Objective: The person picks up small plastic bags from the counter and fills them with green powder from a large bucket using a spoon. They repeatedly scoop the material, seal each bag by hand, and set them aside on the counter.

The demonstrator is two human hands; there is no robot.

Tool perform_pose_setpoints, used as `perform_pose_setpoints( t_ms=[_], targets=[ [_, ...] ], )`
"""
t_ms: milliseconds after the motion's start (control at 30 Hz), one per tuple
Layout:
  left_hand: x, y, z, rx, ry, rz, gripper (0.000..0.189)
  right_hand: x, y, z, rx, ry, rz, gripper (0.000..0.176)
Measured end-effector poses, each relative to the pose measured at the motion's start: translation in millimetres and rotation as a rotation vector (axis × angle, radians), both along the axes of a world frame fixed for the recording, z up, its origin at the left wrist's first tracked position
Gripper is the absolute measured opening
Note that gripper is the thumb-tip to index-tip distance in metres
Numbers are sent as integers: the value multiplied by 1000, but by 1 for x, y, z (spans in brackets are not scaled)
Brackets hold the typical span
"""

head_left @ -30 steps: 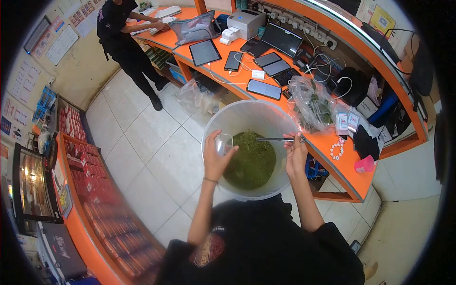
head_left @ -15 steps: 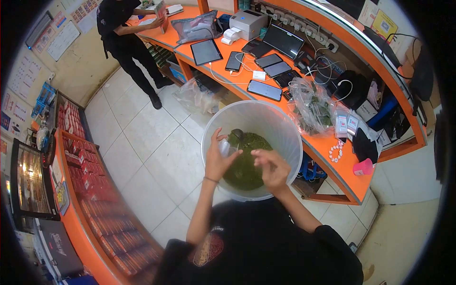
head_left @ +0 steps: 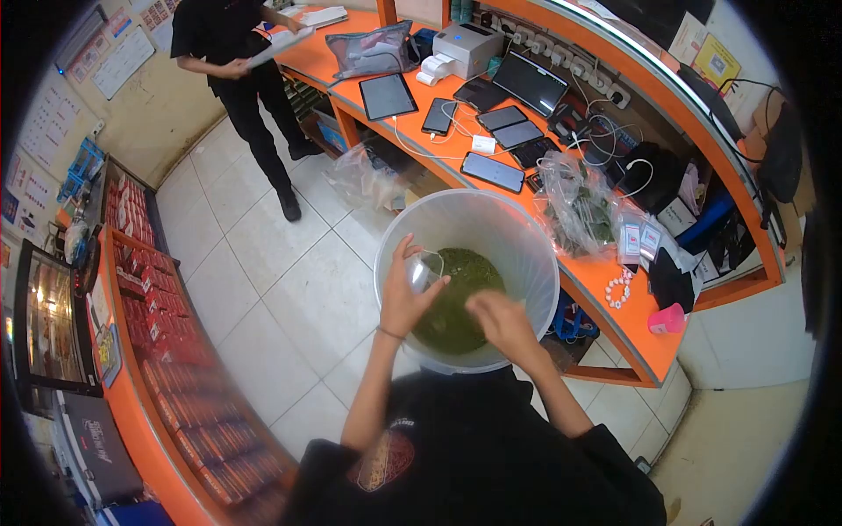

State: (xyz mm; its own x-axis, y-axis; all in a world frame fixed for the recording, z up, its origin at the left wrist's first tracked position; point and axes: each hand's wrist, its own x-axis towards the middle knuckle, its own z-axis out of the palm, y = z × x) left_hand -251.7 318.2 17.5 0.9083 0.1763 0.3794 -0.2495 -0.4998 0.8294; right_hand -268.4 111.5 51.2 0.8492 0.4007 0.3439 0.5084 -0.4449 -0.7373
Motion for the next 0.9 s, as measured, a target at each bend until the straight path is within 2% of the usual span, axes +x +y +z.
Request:
perform_pose_setpoints(
  t_ms=[33, 67, 100, 167, 200, 367, 433, 500, 567, 633, 667, 700, 733, 767, 833, 900],
  targets=[
    [-2, -2, 1, 32, -18, -17, 91, 3, -8, -8, -402, 340, 205, 21],
    [-2, -2, 3, 71, -43, -30, 90, 5, -14, -36, -333, 248, 307, 28],
    [-2, -3, 5, 85, -68, -15, 90, 5, -8, -34, -326, 218, 318, 28],
    [-8, -10, 6, 170, -103, -47, 85, 9, 2, -25, 125, 546, -56, 25],
    [-10, -12, 8, 179, -121, -28, 85, 15, 5, -35, 274, 535, -135, 21],
    [-18, -22, 9, 194, -75, -150, 81, 27, 22, -26, 199, 350, -162, 14],
    [-21, -20, 12, 176, -55, -157, 81, 27, 28, -22, 183, 151, -250, 11],
    [-21, -18, 17, 135, -57, -182, 82, 31, 26, -23, 108, 87, -319, 7],
    [-21, -16, 2, 123, -36, -169, 76, 38, 16, -45, -261, -184, -175, 6],
    [-16, -11, -7, 207, 19, -216, 52, 46, 16, -29, -248, -176, -194, 5],
    [-16, -9, -9, 206, 19, -217, 52, 44, 11, -14, -168, 23, -115, 7],
    [-16, -9, -6, 153, 47, -239, 38, 43, 6, -3, -86, 223, -36, 10],
    [-15, -8, -3, 101, 72, -262, 26, 44, 2, 3, -87, 222, -39, 10],
    [-15, -7, 1, 102, 70, -264, 26, 47, -2, 8, 4, 267, -25, 12],
    [-16, -6, 8, -156, 290, -212, 23, 42, -4, 20, 97, 311, -12, 13],
    [-14, -4, 6, -143, 238, -241, 24, 34, -1, 34, 109, 217, 4, 16]
  ],
)
